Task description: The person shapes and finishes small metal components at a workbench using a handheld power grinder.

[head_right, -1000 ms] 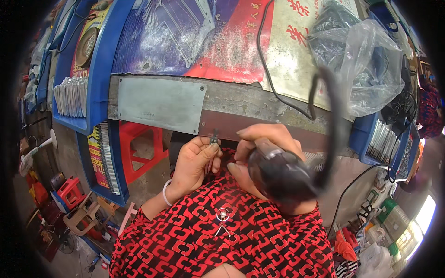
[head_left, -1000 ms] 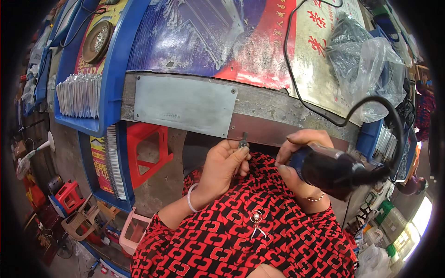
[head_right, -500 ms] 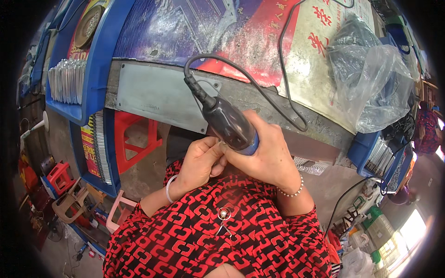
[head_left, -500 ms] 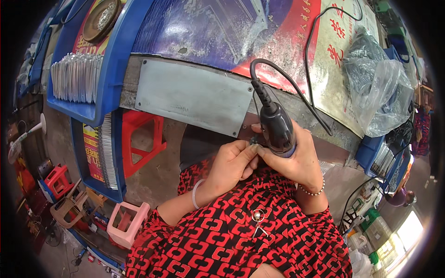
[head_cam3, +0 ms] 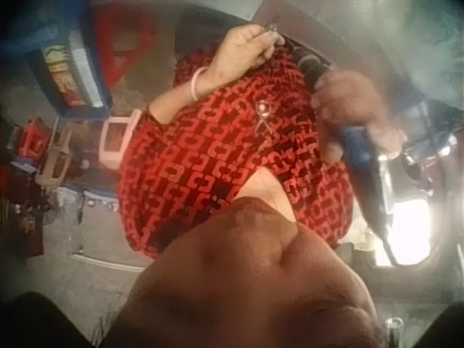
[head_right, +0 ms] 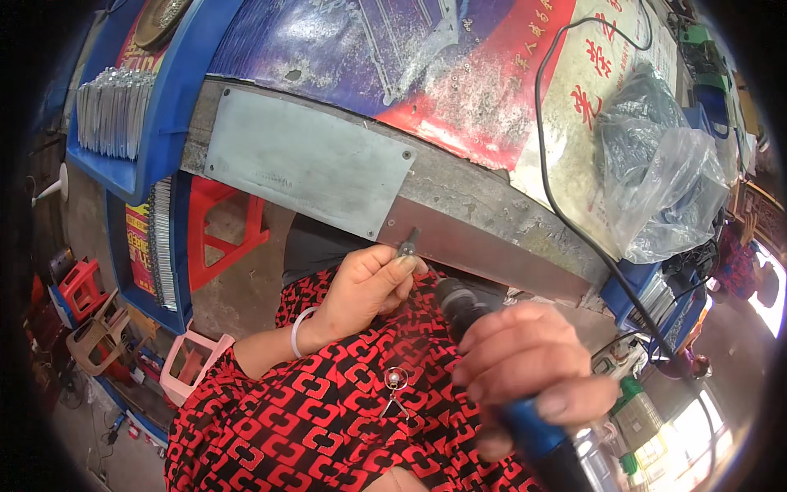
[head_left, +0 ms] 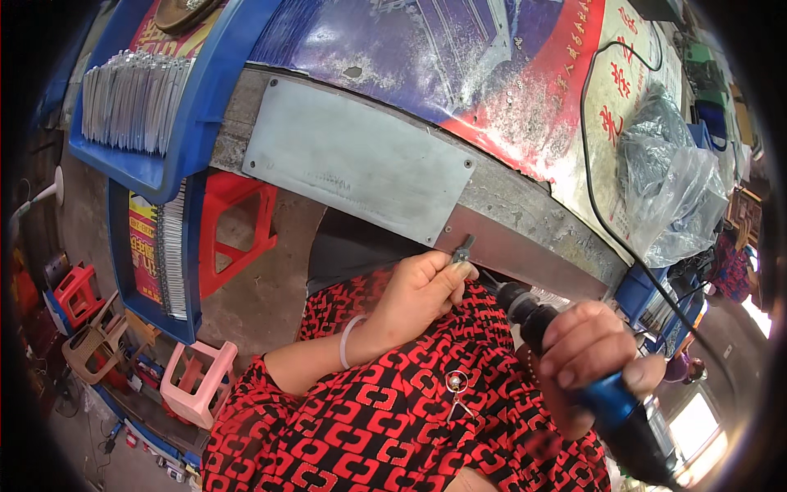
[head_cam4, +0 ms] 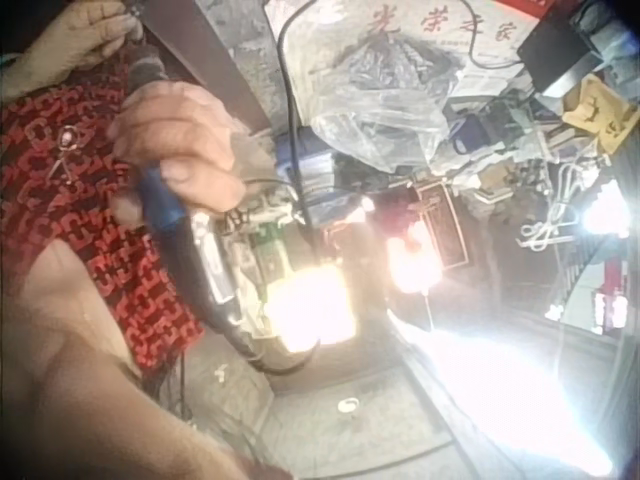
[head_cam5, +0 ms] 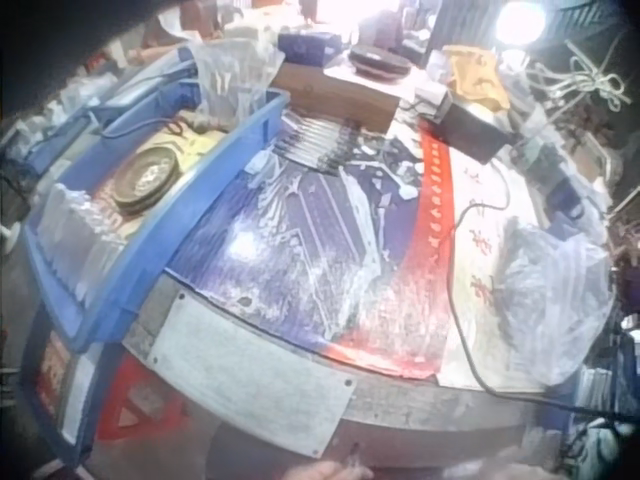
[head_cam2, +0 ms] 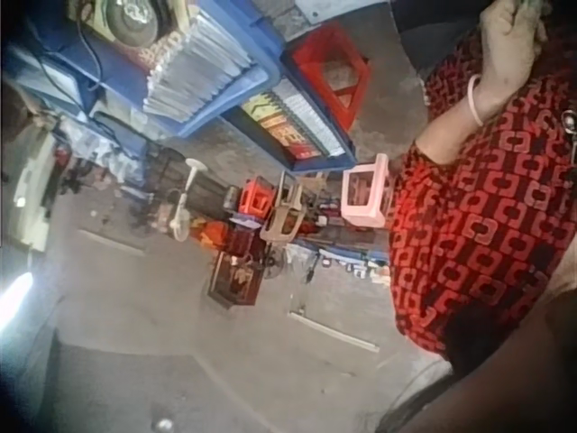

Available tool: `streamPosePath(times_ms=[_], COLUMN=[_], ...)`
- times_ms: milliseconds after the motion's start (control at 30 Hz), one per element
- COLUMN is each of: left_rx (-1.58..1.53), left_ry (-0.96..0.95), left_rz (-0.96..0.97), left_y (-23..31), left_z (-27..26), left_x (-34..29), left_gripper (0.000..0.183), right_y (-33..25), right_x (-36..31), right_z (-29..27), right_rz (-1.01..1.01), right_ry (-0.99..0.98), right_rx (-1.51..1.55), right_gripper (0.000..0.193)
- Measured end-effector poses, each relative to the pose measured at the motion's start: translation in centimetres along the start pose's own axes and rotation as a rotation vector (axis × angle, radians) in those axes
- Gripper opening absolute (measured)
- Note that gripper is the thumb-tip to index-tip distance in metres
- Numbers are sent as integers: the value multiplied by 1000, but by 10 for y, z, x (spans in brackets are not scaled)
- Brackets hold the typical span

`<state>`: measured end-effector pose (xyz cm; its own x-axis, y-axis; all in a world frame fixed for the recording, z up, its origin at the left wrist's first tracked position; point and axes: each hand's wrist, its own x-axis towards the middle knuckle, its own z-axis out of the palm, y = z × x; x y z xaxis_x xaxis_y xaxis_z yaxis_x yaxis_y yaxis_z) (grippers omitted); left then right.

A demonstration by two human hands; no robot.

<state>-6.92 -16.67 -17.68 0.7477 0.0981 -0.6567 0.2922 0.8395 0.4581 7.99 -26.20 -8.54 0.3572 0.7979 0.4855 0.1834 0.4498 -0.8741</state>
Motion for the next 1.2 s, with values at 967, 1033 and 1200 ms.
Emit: streamPosePath(times_ms=[967,1033,1200], left_rx=[-2,4,34], left_ry=[32,41,59], left_rz=[-51,-37,-40], left_y=[0,1,3], left_z=[0,2,2], left_x=[1,2,1], left_gripper=[23,23,22], right_y=[23,22,19], right_x=[5,8,12], right_z=[24,23,27], right_rz=[-90,-81,-32], right_ry=[17,0,-11], right_rx=[125,125,79], right_gripper=[38,39,40])
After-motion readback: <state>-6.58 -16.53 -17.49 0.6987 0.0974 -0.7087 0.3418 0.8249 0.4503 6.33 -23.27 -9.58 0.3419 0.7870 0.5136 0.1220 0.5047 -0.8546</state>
